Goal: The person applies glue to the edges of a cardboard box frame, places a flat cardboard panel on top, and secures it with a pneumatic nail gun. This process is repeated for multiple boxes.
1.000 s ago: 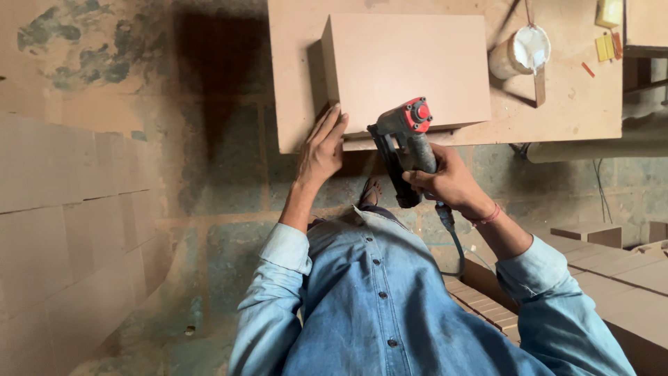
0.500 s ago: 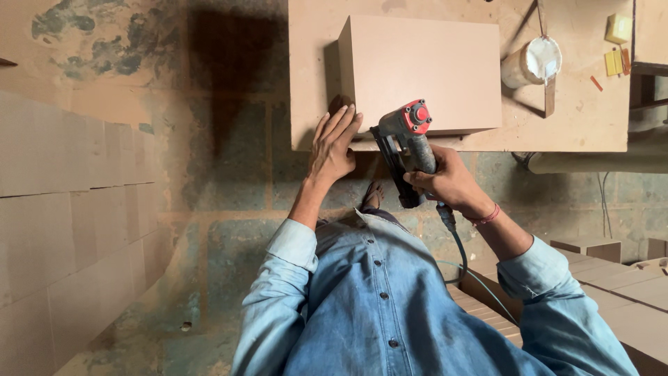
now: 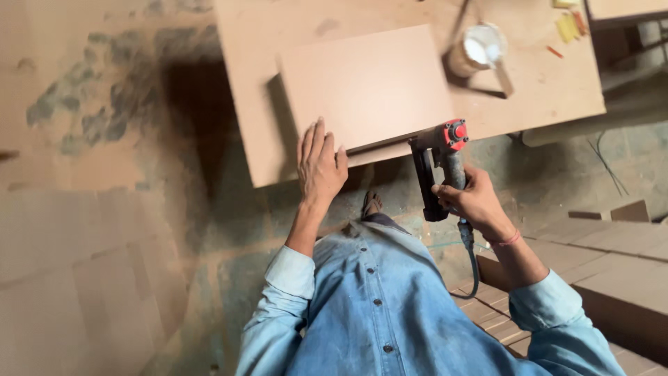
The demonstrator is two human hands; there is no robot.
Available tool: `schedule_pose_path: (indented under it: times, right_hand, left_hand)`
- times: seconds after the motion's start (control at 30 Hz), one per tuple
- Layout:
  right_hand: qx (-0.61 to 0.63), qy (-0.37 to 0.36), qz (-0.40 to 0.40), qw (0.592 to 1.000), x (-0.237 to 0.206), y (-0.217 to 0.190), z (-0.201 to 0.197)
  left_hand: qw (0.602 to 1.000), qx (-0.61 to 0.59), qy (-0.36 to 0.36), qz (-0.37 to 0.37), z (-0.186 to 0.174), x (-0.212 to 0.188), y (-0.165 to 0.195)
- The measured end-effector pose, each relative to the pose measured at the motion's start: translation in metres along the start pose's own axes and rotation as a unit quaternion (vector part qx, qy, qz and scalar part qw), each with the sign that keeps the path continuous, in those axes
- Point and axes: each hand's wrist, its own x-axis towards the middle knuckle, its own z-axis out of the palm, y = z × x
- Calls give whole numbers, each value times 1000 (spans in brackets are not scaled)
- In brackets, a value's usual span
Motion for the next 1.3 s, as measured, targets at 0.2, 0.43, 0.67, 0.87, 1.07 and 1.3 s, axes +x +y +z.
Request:
schedule_pose_path:
  times: [0.2, 0.43, 0.67, 0.87, 1.07, 1.3]
  right_hand:
    - [62, 51, 28, 996, 15, 60, -87]
    - [61, 60, 13, 996, 52, 125, -181]
    - [46, -21, 33, 998, 115, 149, -255]
    - [-37, -129, -23, 991, 171, 122, -271]
    - [-48, -250, -93, 963, 193, 66, -251]
    - [-113, -299, -109, 941, 196, 13, -223]
  left_hand:
    - [987, 119, -109, 12, 116, 77, 72]
    - [979, 150, -119, -66, 237, 208, 140]
    - [987, 112, -106, -44, 259, 222, 152]
    - [969, 41, -230, 85, 216, 125, 143]
    - [950, 264, -17, -164, 165, 130, 80]
    - [889, 291, 138, -326, 114, 170, 41]
